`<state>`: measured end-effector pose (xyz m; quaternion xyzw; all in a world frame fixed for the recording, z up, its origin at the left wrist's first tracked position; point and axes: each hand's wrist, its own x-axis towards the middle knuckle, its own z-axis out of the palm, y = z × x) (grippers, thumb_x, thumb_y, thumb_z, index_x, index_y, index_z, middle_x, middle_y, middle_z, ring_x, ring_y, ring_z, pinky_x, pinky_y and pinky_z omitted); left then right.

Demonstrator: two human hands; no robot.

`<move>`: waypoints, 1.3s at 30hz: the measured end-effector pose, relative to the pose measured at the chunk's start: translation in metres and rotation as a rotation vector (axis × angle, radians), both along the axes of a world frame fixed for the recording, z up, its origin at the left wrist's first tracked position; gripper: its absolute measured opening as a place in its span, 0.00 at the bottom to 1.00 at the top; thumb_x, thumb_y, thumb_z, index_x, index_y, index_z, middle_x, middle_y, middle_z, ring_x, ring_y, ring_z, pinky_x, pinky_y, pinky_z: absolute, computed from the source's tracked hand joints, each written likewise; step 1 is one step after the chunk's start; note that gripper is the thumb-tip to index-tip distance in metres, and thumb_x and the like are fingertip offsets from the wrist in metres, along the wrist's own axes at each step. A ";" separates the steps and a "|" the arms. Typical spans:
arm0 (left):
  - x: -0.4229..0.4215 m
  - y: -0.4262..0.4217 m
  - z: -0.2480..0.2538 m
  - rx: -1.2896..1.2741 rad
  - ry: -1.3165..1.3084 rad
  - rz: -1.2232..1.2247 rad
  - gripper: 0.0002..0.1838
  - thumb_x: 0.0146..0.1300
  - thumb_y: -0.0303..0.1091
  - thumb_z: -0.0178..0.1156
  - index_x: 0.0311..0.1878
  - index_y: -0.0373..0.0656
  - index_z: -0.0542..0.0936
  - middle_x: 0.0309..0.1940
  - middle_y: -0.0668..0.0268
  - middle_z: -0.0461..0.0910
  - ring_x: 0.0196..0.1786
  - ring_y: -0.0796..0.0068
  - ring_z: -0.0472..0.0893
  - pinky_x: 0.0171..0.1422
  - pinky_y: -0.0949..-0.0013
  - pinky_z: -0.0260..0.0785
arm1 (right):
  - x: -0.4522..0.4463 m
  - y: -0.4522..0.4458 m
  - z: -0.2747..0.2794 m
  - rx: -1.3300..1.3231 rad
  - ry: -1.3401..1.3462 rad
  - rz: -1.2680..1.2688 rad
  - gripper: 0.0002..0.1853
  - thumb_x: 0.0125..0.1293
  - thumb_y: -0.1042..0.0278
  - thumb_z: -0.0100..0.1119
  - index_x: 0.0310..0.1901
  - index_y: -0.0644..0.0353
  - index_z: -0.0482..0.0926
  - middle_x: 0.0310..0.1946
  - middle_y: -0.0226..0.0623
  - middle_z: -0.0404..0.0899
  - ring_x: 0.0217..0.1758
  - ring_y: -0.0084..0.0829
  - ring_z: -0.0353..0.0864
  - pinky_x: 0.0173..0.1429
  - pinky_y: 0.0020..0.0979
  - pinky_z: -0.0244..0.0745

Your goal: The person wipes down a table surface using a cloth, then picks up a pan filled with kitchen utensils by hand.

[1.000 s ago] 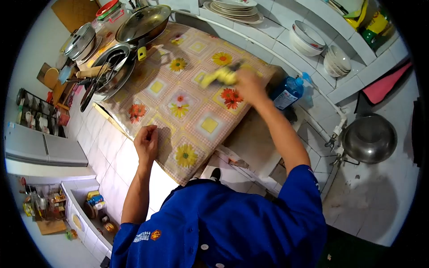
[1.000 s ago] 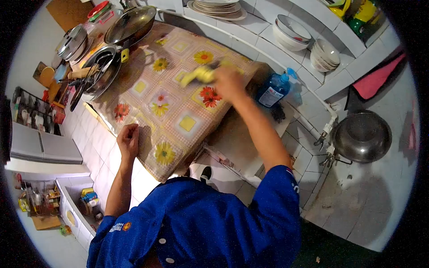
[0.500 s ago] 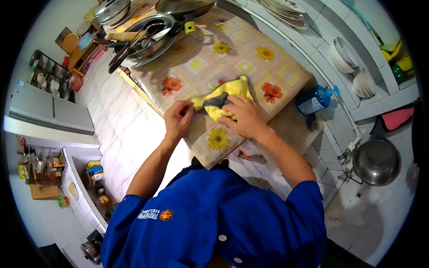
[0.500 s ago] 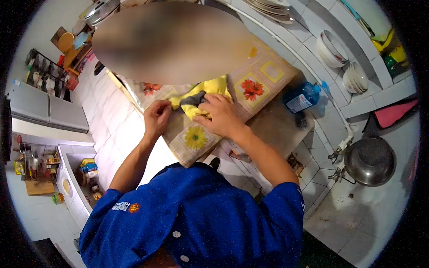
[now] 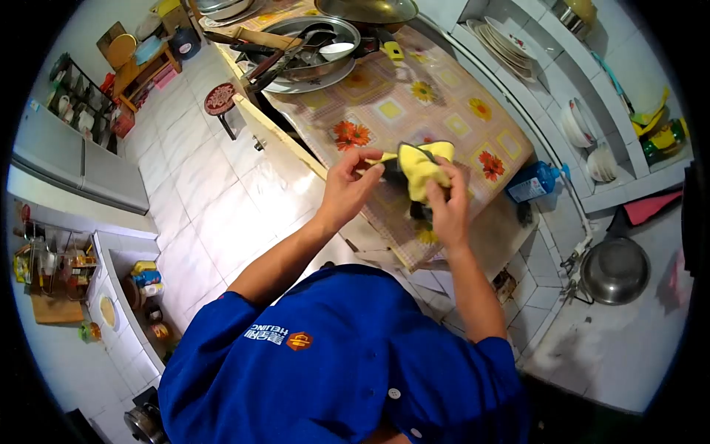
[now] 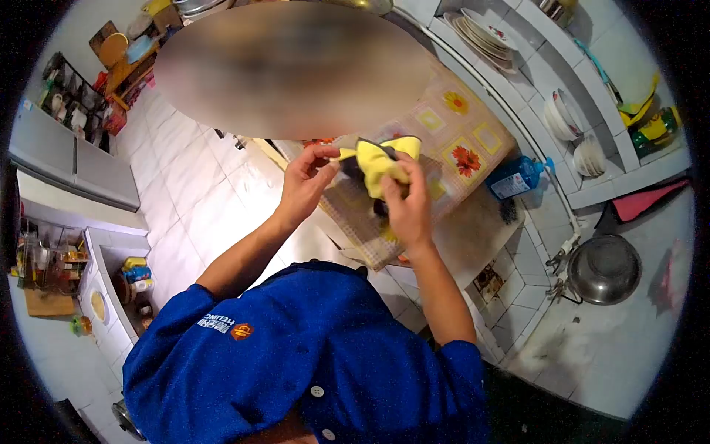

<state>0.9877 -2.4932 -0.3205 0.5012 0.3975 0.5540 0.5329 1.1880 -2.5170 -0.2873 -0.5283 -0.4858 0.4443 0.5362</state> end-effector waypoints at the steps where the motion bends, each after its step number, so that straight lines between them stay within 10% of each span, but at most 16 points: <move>1: -0.002 -0.001 0.005 0.124 -0.037 0.052 0.14 0.65 0.32 0.65 0.52 0.38 0.80 0.51 0.65 0.79 0.49 0.76 0.77 0.53 0.71 0.71 | -0.007 -0.004 -0.002 0.211 -0.261 0.101 0.14 0.61 0.67 0.67 0.47 0.62 0.81 0.58 0.48 0.78 0.65 0.47 0.75 0.71 0.42 0.65; 3: -0.013 0.003 0.019 0.324 0.217 -0.003 0.17 0.63 0.35 0.68 0.53 0.39 0.80 0.54 0.62 0.77 0.54 0.70 0.76 0.57 0.67 0.70 | -0.019 -0.014 0.003 0.356 -0.541 0.253 0.17 0.61 0.72 0.63 0.52 0.64 0.80 0.62 0.50 0.76 0.69 0.47 0.72 0.74 0.40 0.62; 8: -0.036 0.012 0.008 0.635 1.042 -0.079 0.26 0.49 0.36 0.71 0.55 0.43 0.81 0.59 0.51 0.74 0.60 0.51 0.75 0.63 0.51 0.69 | -0.016 -0.026 -0.017 0.265 -0.285 -0.006 0.15 0.66 0.75 0.59 0.53 0.65 0.80 0.60 0.43 0.78 0.66 0.37 0.75 0.71 0.35 0.65; 13: -0.010 0.022 0.028 0.733 0.889 -0.009 0.27 0.50 0.40 0.70 0.55 0.44 0.80 0.63 0.49 0.72 0.64 0.43 0.70 0.66 0.48 0.66 | -0.010 -0.021 -0.039 0.184 -0.156 -0.278 0.15 0.75 0.73 0.52 0.59 0.68 0.75 0.57 0.42 0.78 0.63 0.32 0.76 0.67 0.32 0.69; 16: 0.025 0.021 0.000 0.817 1.091 -0.074 0.31 0.57 0.56 0.66 0.60 0.50 0.80 0.65 0.51 0.71 0.65 0.44 0.69 0.70 0.40 0.58 | -0.008 -0.011 -0.062 0.221 -0.080 -0.361 0.14 0.74 0.72 0.53 0.57 0.70 0.76 0.53 0.39 0.80 0.56 0.25 0.77 0.63 0.26 0.70; 23: -0.011 0.046 -0.013 0.628 1.435 -0.191 0.27 0.65 0.57 0.56 0.63 0.57 0.79 0.68 0.58 0.72 0.70 0.50 0.67 0.73 0.32 0.47 | -0.003 -0.011 -0.081 0.160 -0.093 -0.402 0.17 0.73 0.73 0.53 0.59 0.69 0.75 0.56 0.44 0.78 0.59 0.33 0.77 0.65 0.33 0.70; 32: -0.056 0.100 -0.045 0.421 1.563 0.281 0.26 0.61 0.56 0.62 0.61 0.57 0.81 0.71 0.61 0.67 0.70 0.47 0.65 0.73 0.30 0.50 | -0.004 -0.012 -0.079 0.111 -0.158 -0.357 0.17 0.72 0.73 0.54 0.59 0.70 0.75 0.55 0.45 0.79 0.57 0.34 0.78 0.64 0.33 0.71; 39: -0.055 0.101 -0.025 0.401 1.471 0.122 0.17 0.59 0.44 0.64 0.50 0.50 0.85 0.64 0.58 0.74 0.63 0.50 0.73 0.67 0.41 0.65 | -0.004 -0.012 -0.076 0.145 -0.141 -0.289 0.16 0.71 0.75 0.55 0.58 0.70 0.75 0.55 0.44 0.79 0.57 0.33 0.78 0.65 0.33 0.71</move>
